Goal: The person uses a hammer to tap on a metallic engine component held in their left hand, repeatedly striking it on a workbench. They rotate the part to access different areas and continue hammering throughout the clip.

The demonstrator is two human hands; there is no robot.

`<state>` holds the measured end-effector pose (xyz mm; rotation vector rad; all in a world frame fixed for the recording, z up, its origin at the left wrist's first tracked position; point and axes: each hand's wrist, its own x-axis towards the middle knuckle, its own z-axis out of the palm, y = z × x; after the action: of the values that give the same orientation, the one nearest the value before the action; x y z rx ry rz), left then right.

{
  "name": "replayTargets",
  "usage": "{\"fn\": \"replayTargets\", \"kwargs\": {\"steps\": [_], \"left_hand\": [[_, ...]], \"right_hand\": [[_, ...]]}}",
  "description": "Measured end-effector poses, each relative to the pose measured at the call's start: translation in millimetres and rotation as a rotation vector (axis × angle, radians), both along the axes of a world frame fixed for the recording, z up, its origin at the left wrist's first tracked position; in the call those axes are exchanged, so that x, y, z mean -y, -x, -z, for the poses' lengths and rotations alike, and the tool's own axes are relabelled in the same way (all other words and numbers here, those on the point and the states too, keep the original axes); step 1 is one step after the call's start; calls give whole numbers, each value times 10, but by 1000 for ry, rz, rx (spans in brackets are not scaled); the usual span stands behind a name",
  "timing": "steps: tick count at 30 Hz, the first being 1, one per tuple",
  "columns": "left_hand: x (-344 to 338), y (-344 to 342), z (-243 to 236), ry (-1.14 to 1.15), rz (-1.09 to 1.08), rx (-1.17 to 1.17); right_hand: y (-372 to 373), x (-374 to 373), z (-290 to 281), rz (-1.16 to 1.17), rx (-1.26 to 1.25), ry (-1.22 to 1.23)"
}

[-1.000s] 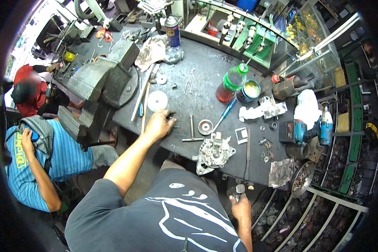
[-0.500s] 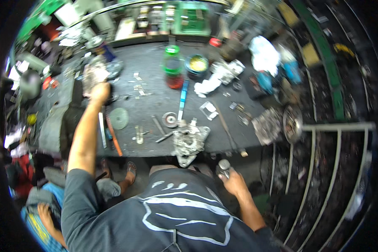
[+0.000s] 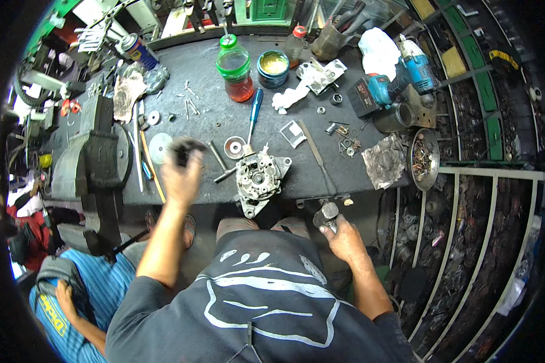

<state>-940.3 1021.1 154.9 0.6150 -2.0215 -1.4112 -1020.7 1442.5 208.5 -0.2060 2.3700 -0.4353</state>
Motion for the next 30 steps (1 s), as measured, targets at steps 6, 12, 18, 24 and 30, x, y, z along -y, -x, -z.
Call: {"fn": "replayTargets", "kwargs": {"steps": [6,12,18,24,30], "left_hand": [[-921,64,-131,158,191,99],[-1060,112,-39,254,88,106],[-1139,154,65,337,58,73],[-1147,168,111,448,52,84],[-1157,196,126,497,21,41]], "right_hand": [[411,-90,-180,-190,-122,122],[620,-102,-486,-300,-106,201],[724,3,-662,-430,-76,233],[833,520,-951,-655,-131,417],[945,1255,-1119,-770,-296,618]]}}
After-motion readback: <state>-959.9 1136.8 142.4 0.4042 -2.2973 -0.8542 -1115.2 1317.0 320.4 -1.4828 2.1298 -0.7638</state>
